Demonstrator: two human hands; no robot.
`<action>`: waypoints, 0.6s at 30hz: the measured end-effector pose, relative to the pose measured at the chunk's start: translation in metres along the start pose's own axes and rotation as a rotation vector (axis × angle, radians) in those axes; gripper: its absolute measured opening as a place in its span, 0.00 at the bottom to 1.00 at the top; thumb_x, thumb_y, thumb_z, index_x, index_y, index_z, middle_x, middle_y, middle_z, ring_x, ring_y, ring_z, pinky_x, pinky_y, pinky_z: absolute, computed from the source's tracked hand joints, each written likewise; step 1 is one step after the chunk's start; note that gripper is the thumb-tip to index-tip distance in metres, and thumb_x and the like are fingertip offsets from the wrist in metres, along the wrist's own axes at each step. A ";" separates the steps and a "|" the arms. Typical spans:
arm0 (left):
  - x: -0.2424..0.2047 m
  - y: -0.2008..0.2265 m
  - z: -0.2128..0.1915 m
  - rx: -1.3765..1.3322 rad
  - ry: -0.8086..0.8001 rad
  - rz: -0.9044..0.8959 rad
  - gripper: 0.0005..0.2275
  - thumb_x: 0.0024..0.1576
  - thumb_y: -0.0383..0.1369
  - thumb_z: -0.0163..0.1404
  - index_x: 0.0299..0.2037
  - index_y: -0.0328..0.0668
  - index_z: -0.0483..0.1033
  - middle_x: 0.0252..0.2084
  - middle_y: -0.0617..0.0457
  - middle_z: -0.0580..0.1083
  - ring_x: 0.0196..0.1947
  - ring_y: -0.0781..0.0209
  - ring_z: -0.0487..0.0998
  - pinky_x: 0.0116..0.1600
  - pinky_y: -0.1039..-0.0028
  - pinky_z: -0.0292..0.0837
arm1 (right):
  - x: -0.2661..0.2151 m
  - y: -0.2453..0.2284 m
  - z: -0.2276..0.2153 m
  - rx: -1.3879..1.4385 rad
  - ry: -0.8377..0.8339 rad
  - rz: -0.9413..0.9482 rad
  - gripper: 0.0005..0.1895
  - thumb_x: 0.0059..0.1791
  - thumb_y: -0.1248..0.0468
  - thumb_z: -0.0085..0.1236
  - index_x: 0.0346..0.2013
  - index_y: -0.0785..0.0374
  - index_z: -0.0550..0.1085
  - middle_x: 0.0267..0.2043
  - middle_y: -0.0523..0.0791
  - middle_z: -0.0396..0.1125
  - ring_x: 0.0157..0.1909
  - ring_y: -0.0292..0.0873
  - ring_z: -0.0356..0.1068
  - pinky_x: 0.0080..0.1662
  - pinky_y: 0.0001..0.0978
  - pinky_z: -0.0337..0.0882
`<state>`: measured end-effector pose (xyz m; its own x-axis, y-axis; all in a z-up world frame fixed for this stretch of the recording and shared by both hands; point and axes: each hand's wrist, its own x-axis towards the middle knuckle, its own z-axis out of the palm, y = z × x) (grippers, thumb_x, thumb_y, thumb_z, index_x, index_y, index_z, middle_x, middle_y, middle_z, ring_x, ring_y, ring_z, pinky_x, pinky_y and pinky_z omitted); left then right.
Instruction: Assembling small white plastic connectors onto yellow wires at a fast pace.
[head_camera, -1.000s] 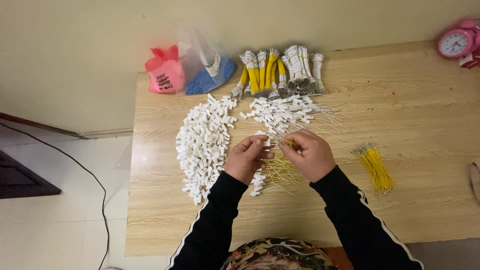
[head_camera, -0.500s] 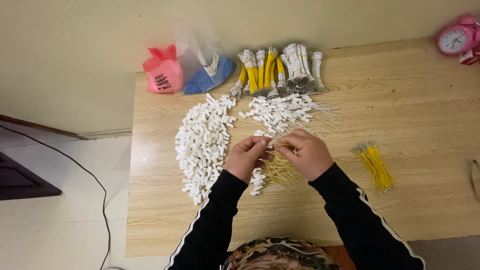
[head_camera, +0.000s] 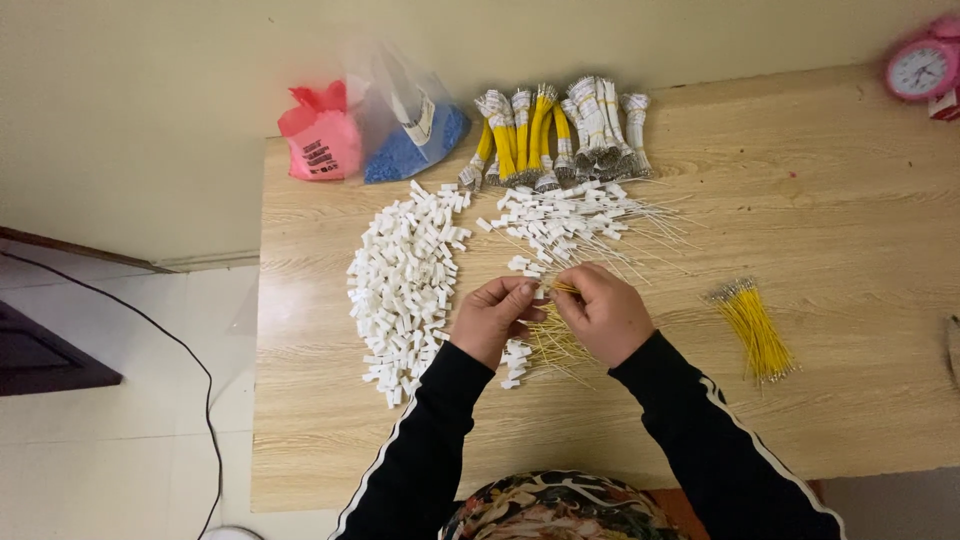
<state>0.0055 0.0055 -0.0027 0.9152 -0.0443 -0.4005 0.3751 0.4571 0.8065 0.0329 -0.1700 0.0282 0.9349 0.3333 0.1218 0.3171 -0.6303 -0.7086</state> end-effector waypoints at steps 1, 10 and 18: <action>0.002 -0.004 -0.002 0.001 0.001 -0.002 0.11 0.56 0.34 0.56 0.43 0.36 0.76 0.32 0.42 0.78 0.29 0.55 0.82 0.23 0.81 0.75 | 0.000 0.003 0.004 0.002 -0.001 0.002 0.07 0.47 0.59 0.56 0.37 0.54 0.75 0.30 0.44 0.69 0.37 0.47 0.72 0.39 0.37 0.71; 0.010 -0.039 -0.023 -0.002 0.043 -0.055 0.10 0.56 0.34 0.56 0.42 0.35 0.77 0.30 0.44 0.77 0.30 0.59 0.81 0.28 0.82 0.76 | -0.010 0.021 0.026 0.021 -0.095 0.046 0.07 0.48 0.60 0.54 0.38 0.59 0.73 0.32 0.50 0.69 0.40 0.54 0.72 0.42 0.44 0.71; 0.032 -0.037 -0.047 1.112 0.126 0.255 0.04 0.53 0.39 0.55 0.36 0.63 0.81 0.31 0.59 0.79 0.38 0.54 0.79 0.42 0.66 0.76 | -0.013 0.025 -0.031 0.289 0.069 0.478 0.10 0.54 0.63 0.47 0.40 0.61 0.76 0.32 0.52 0.73 0.37 0.50 0.74 0.41 0.41 0.72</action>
<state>0.0141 0.0285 -0.0659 0.9855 0.0547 -0.1607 0.1611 -0.6001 0.7836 0.0336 -0.2124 0.0305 0.9753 0.0046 -0.2209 -0.1917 -0.4792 -0.8565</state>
